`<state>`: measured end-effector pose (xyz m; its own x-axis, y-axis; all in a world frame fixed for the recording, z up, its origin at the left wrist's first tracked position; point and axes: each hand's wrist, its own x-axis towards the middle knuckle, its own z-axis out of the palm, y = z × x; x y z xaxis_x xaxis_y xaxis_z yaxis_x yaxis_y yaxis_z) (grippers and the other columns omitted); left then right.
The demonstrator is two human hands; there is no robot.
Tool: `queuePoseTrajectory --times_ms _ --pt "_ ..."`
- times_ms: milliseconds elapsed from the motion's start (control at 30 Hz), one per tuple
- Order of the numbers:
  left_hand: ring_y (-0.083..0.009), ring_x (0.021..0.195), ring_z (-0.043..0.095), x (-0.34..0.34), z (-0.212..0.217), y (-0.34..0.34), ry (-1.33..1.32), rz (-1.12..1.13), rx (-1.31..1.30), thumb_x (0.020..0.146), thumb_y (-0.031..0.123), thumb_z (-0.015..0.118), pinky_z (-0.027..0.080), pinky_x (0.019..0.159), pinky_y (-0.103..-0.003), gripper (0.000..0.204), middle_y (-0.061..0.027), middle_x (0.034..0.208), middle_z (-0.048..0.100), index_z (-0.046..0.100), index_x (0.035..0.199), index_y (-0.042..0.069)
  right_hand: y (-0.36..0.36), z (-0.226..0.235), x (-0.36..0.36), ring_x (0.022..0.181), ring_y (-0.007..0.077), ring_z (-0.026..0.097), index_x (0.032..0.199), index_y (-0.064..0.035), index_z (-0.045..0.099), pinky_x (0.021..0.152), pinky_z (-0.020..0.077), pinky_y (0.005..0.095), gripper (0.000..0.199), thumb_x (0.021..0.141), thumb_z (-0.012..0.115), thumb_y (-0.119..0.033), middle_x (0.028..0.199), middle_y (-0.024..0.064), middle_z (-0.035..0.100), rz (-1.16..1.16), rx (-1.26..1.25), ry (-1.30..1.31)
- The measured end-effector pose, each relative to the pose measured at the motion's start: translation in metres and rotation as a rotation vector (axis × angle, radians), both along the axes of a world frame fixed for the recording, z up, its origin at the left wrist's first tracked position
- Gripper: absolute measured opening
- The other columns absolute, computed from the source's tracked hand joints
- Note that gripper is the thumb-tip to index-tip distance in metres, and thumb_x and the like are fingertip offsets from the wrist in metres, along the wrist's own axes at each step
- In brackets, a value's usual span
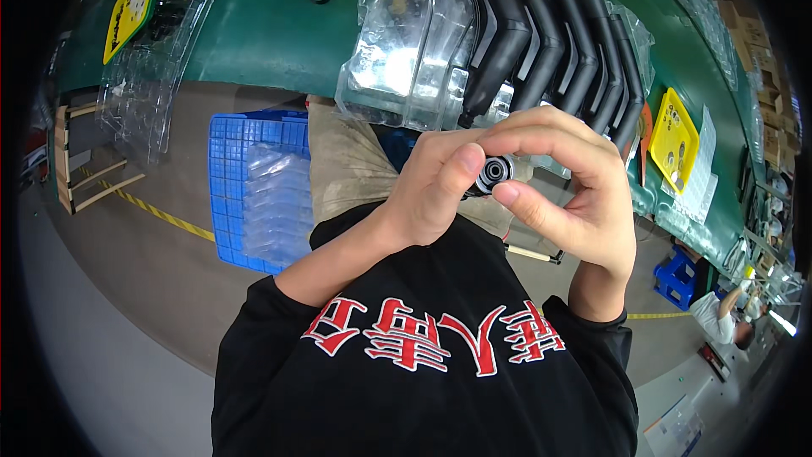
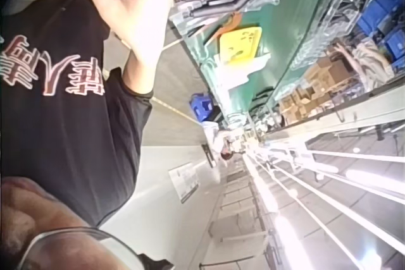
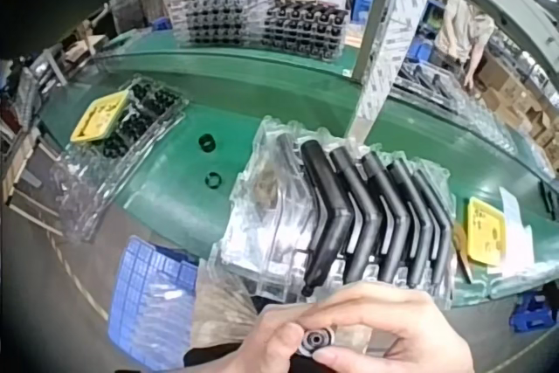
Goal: The person assembles pipe components by inserting inner parts, pressing them using a circular hand tool, and fitting washers and end caps onto the pipes by hand.
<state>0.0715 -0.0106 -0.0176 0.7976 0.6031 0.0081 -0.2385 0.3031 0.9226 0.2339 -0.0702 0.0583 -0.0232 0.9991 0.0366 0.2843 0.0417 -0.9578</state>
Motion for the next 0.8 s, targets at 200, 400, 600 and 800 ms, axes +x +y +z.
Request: queuePoseTrajectory --times_ms 200,400,600,800 --pt "-0.0181 0.089 0.061 -0.005 -0.009 0.004 -0.004 -0.061 -0.009 0.099 0.045 0.042 0.046 0.084 -0.032 0.055 -0.0098 0.096 0.07 0.069 0.102 -0.003 0.0 0.001 0.0 0.094 0.0288 0.065 0.1 0.0021 0.072 0.085 0.05 0.0357 0.026 0.075 0.071 -0.006 0.103 0.017 0.07 -0.058 0.091 -0.019" --pt "-0.015 0.078 0.056 0.002 0.015 -0.009 0.124 0.005 -0.054 0.097 0.042 0.047 0.044 0.076 -0.031 0.047 -0.0054 0.081 0.065 0.066 0.094 -0.001 -0.008 0.021 0.025 0.1 0.0335 0.065 0.1 0.0018 0.072 0.088 0.0498 0.0394 0.023 0.079 0.066 -0.005 0.104 0.0163 0.07 0.0 0.528 0.025" --pt "-0.0143 0.073 0.052 0.015 0.01 -0.001 0.1 -0.005 0.008 0.097 0.044 0.046 0.042 0.072 -0.031 0.049 -0.0044 0.077 0.062 0.064 0.089 0.0 0.049 0.015 -0.028 0.096 0.0312 0.064 0.1 0.0018 0.072 0.085 0.0489 0.0368 0.024 0.078 0.067 -0.005 0.103 0.0156 0.07 -0.072 0.553 0.033" --pt "-0.0144 0.068 0.048 0.003 -0.016 0.002 0.029 0.005 0.053 0.097 0.048 0.043 0.039 0.068 -0.03 0.053 -0.0041 0.074 0.06 0.062 0.084 0.0 0.044 0.017 -0.036 0.093 0.0289 0.063 0.1 0.0018 0.072 0.082 0.0481 0.0343 0.025 0.077 0.067 -0.005 0.102 0.0148 0.069 -0.055 0.538 0.088"
